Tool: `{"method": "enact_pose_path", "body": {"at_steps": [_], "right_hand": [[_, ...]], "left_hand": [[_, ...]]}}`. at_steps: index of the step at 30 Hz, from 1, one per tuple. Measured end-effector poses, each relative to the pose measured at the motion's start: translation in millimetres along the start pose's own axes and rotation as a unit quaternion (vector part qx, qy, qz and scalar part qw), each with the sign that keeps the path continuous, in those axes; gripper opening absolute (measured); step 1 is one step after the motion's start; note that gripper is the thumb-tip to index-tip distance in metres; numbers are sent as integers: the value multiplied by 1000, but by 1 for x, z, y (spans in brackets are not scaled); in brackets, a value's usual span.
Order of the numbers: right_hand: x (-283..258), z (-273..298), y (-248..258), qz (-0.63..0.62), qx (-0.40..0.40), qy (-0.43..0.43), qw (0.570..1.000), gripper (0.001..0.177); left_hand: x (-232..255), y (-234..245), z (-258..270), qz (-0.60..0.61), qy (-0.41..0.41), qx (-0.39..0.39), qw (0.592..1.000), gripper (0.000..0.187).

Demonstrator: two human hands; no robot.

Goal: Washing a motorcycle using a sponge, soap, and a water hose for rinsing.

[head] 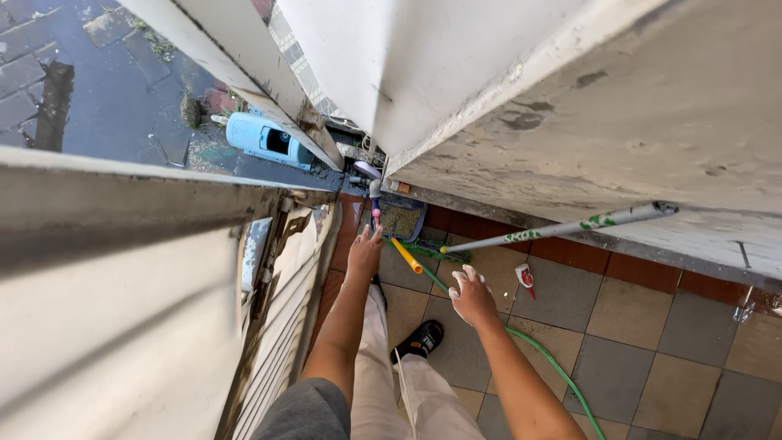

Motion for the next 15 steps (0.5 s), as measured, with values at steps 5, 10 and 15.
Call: {"method": "enact_pose_path", "body": {"at_steps": [5, 10, 15], "right_hand": [[16, 16, -16, -13, 23, 7, 1000, 50], [28, 40, -33, -27, 48, -3, 998, 55], [46, 84, -25, -36, 64, -33, 997, 60]], "left_hand": [[31, 40, 34, 18, 66, -35, 997, 46], [55, 74, 96, 91, 140, -61, 984, 71], [91, 81, 150, 146, 123, -19, 982, 72]]}}
Point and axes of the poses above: each hand's wrist, its own z-axis away from the middle knuckle, its own y-axis out of the back of the hand, x = y × z, the point moved 6 cm from there along -z, towards the middle knuckle, and after that the axes turned 4 degrees about x, right-handed, at the moved point
